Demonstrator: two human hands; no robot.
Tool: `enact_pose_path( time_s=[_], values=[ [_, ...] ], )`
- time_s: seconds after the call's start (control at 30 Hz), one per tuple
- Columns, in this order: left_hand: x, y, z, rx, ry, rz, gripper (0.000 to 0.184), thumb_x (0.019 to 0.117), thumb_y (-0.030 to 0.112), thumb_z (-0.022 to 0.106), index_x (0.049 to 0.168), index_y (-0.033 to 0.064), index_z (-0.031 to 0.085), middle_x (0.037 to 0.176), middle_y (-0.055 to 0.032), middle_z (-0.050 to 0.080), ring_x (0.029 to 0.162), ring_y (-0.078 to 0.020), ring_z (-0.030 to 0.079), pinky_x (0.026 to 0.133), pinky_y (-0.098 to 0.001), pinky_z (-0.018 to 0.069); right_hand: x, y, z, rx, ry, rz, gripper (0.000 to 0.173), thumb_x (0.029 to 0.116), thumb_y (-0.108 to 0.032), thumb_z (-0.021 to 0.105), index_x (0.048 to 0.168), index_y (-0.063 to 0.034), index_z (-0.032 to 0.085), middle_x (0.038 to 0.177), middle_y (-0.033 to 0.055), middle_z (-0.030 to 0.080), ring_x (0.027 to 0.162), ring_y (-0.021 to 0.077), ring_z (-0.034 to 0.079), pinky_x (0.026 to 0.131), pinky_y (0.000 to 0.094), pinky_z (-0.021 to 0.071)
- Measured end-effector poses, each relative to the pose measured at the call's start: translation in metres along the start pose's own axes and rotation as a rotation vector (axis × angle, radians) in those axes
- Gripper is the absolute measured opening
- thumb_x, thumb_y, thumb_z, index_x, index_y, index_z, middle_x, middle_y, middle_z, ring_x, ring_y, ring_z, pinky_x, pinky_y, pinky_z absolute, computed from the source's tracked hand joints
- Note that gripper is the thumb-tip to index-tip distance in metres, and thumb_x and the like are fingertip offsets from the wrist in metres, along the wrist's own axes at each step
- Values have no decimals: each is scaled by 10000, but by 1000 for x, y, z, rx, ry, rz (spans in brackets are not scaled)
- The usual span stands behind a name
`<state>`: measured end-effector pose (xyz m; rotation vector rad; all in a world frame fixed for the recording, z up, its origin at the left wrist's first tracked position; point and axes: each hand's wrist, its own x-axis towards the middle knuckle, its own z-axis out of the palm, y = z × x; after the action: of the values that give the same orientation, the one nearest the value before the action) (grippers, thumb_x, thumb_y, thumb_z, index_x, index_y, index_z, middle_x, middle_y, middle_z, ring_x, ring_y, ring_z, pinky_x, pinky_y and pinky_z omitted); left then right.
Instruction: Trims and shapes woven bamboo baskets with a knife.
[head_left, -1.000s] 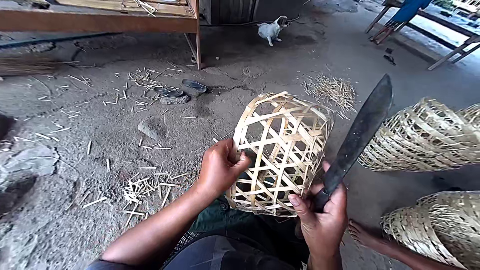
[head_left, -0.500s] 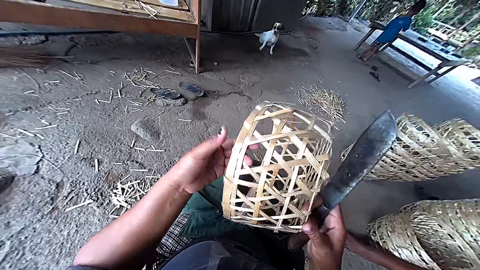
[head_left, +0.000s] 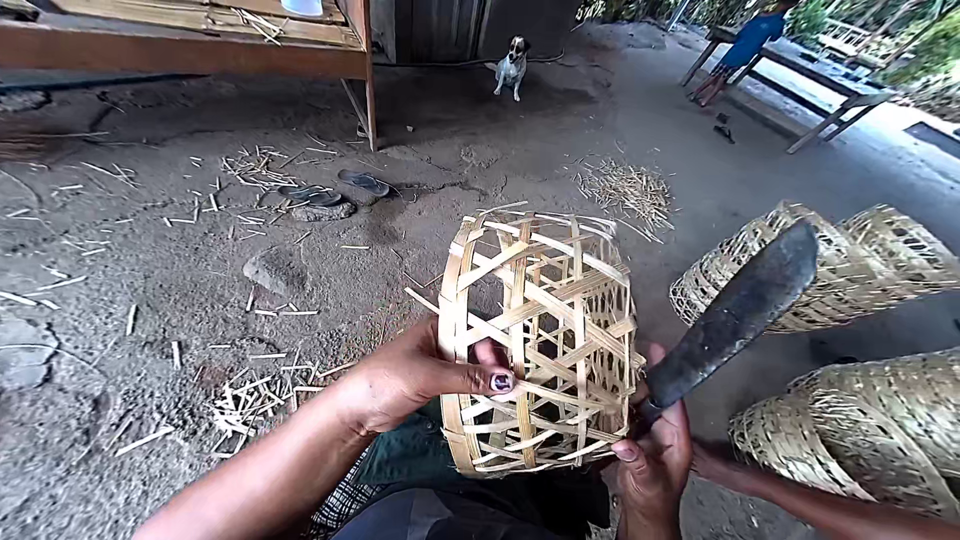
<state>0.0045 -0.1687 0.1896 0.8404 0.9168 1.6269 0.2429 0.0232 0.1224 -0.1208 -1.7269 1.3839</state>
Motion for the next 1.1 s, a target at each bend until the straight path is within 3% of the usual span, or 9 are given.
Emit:
enact_pose_path(
  time_s=[0.13,0.23,0.3,0.37,0.6,0.7,0.8,1.0,1.1],
  values=[
    [18,-1,22,-10,123,212,48,962,97,683,918,106,700,855,-23,721,830,-92,700,843,-278,595,10,-10,-4,-189,122,-67,897,959,-410,715,1551,60,233,1177,-14,635,935,54,643,818,220,567],
    [38,-8,36,-22,265,383,27,959,69,674,933,76,671,814,-35,705,761,-90,690,769,-258,602,24,-29,-6,-403,207,-139,681,1103,-378,457,1539,114,282,1108,44,660,753,57,606,620,209,535],
    [50,-21,43,-21,318,436,43,948,51,685,936,58,644,824,-41,699,752,-102,690,756,-267,609,25,-47,0,-334,186,-109,515,1127,-368,375,1463,18,427,1005,-7,676,698,51,604,595,212,536],
    [56,-39,50,-2,315,472,57,934,59,707,935,57,650,827,-33,699,750,-102,687,747,-273,607,22,-64,11,-146,97,0,430,1116,-385,395,1384,-86,548,894,-38,670,661,43,595,580,199,527],
    [56,-63,68,153,193,543,104,930,133,746,961,64,675,840,-10,720,750,-70,685,731,-242,595,27,-80,23,159,-206,231,423,1109,-265,460,1451,-23,524,891,10,633,699,24,559,599,162,487],
    [49,-59,68,218,128,555,151,1002,181,660,1081,52,661,966,-22,744,854,-108,724,810,-282,623,26,-80,26,-126,-135,108,392,1102,-224,486,1401,17,565,924,24,653,738,26,585,641,169,515],
    [44,-52,68,265,36,584,191,1055,173,566,1172,64,671,1076,-20,752,967,-120,728,901,-305,609,26,-82,27,-656,-67,-122,416,1089,-300,519,1435,-86,603,1165,86,721,957,74,678,842,243,579],
    [46,-31,57,406,-20,535,123,1011,107,634,1096,37,690,1008,-13,755,933,-100,726,873,-297,614,37,-83,9,-1182,14,-351,392,1067,-384,541,1440,-286,609,912,78,649,797,192,618,687,334,507],
    [42,-24,26,332,-117,388,177,1014,110,629,1139,2,692,1048,-74,763,956,-156,740,896,-324,615,44,-79,-40,-1179,239,-215,396,1093,-293,490,1463,-183,579,987,165,689,830,246,668,722,420,560]
  ],
)
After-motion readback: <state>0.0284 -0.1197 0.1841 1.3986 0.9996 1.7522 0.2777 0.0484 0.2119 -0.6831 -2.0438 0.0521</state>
